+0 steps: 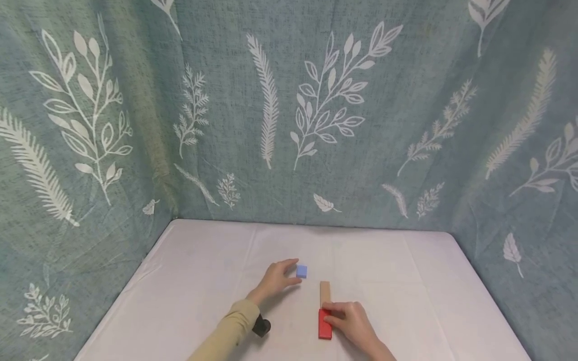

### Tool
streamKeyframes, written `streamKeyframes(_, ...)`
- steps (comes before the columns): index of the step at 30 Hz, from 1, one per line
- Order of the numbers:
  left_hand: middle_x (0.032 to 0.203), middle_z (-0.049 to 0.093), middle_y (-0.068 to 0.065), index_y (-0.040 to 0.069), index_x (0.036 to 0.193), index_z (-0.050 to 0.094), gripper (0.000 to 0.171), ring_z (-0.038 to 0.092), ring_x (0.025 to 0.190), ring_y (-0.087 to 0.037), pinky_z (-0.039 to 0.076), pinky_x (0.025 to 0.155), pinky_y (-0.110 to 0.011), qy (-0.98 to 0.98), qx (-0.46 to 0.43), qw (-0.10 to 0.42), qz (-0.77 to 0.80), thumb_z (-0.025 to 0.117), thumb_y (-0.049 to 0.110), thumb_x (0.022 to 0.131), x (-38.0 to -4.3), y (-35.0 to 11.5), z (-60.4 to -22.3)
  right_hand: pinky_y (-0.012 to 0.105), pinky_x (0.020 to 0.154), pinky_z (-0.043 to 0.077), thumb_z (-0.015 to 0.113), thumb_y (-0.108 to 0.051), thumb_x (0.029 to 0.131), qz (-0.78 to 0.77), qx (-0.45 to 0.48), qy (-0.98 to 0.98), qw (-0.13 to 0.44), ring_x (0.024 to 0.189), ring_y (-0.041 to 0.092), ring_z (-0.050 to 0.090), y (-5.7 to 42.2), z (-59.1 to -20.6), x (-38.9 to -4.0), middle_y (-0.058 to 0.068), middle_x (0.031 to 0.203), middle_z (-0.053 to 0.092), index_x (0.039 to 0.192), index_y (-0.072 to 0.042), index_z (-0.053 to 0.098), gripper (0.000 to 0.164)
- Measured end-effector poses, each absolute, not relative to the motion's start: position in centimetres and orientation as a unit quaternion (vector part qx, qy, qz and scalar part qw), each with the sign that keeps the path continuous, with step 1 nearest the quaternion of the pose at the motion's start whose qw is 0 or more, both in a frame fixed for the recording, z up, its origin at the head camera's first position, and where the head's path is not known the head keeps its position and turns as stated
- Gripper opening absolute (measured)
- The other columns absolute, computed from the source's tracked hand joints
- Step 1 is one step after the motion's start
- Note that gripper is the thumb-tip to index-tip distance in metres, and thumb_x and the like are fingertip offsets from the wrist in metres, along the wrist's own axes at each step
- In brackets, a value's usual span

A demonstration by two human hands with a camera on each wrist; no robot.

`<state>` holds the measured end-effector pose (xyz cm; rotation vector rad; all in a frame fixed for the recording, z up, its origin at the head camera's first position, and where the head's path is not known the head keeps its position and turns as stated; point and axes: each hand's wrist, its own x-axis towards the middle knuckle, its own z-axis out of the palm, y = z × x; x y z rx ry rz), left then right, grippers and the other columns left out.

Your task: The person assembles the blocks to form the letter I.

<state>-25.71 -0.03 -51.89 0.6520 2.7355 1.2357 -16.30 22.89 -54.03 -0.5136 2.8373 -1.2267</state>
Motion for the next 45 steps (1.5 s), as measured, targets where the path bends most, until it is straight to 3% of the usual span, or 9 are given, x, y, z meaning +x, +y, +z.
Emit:
streamKeyframes(25, 0.122, 0.064, -0.02, -0.005, 0.12, 0.061, 0.045, 0.057, 0.118, -0.038, 0.044, 0.102, -0.049, 0.887, 0.196, 0.003, 0.419, 0.073, 0.013, 0.08, -25.8, 0.5, -53.4, 0.029, 0.083, 0.057, 0.074, -0.025, 0.081, -0.396, -0.168, 0.903, 0.002, 0.103, 0.023, 0.068, 23.1, -54.3, -16.5, 0.005, 0.106, 0.073, 0.107, -0.008, 0.073, 0.031)
streamKeyframes(45, 0.111, 0.07, -0.014, 0.0, 0.112, 0.067, 0.037, 0.062, 0.111, -0.033, 0.048, 0.097, -0.045, 0.888, 0.165, -0.034, 0.427, 0.075, 0.012, 0.077, -26.0, 0.9, -54.2, 0.03, 0.083, 0.057, 0.075, -0.022, 0.08, -0.392, -0.163, 0.906, 0.003, 0.102, 0.023, 0.068, 23.1, -54.0, -16.5, 0.005, 0.105, 0.073, 0.106, -0.007, 0.073, 0.03)
